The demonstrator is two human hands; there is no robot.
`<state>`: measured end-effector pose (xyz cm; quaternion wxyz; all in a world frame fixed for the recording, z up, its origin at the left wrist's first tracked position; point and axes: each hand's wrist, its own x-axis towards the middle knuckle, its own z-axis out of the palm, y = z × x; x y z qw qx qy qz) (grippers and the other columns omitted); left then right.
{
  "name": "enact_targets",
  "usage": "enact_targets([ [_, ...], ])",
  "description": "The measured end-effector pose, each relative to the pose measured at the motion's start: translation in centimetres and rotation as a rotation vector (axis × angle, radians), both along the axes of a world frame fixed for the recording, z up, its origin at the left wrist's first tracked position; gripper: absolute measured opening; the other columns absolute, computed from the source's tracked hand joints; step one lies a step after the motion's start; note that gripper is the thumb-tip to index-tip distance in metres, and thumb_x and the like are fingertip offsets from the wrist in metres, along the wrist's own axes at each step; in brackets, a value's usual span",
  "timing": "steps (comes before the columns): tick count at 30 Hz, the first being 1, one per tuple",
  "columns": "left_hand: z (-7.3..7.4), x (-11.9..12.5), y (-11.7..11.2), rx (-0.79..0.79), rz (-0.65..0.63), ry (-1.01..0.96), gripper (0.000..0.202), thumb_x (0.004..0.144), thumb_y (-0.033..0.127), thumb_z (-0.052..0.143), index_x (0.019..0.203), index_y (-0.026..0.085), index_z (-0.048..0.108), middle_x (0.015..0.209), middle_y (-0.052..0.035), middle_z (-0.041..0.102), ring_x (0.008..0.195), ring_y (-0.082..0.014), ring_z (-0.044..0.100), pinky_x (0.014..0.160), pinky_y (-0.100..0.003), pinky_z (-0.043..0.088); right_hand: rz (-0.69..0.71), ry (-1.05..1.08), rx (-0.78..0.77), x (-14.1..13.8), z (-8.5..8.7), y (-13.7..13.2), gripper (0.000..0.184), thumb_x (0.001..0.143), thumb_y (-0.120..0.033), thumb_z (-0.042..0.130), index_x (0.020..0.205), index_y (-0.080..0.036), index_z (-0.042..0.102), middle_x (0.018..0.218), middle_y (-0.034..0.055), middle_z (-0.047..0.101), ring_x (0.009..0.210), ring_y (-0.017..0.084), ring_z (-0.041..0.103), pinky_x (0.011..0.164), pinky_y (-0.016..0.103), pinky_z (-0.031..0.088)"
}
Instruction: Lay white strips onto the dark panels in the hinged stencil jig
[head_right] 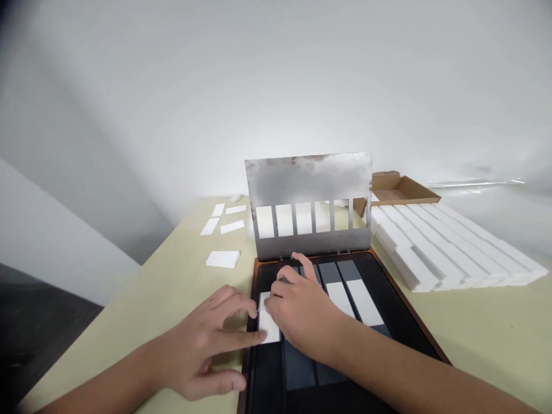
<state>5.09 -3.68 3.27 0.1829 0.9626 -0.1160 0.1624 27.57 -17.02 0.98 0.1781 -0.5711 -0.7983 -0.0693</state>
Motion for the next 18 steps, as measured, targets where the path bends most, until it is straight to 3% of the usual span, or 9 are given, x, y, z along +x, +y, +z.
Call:
enact_targets([
  [7,0.3,0.0,0.2,-0.084,0.066,0.068,0.037,0.093,0.047,0.078,0.126,0.029,0.076,0.147,-0.0145,0.051,0.132,-0.0364,0.05,0.11,-0.057,0.048,0.023,-0.036,0.012,-0.2,0.6,-0.3,0.018,0.1,-0.016,0.059,0.098,-0.023,0.076,0.087,0.0024,0.074,0.103,0.024,0.057,0.125,0.061,0.005],
  [18,0.0,0.1,0.4,-0.095,0.053,0.067,0.032,0.095,0.042,0.077,0.125,0.03,0.077,0.156,-0.0121,0.047,0.142,-0.0382,0.042,0.115,-0.061,0.043,0.032,-0.044,-0.012,-0.3,1.0,-0.3,0.021,0.103,-0.018,0.056,0.105,-0.022,0.077,0.089,0.0031,0.074,0.102,0.025,0.059,0.125,0.061,0.004],
])
